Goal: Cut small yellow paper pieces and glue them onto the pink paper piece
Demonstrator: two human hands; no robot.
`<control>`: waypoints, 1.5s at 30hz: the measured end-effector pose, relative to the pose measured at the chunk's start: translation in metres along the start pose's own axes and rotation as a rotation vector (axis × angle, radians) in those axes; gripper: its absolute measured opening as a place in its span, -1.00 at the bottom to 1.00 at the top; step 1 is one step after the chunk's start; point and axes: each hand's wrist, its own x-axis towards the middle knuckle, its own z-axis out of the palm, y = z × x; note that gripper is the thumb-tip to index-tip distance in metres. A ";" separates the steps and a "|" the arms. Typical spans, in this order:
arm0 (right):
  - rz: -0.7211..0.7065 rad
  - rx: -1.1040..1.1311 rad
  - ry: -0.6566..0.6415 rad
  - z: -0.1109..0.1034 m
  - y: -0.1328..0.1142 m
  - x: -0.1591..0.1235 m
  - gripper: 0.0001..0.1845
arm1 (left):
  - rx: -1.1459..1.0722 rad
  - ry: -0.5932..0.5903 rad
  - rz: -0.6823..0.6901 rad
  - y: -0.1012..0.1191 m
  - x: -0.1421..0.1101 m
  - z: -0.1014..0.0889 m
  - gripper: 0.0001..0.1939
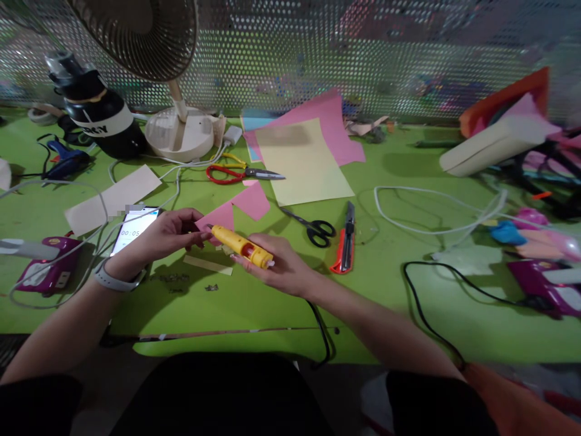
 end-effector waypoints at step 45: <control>-0.198 -0.105 0.016 0.002 -0.002 -0.001 -0.70 | 0.143 0.011 0.066 -0.008 -0.001 0.002 -0.76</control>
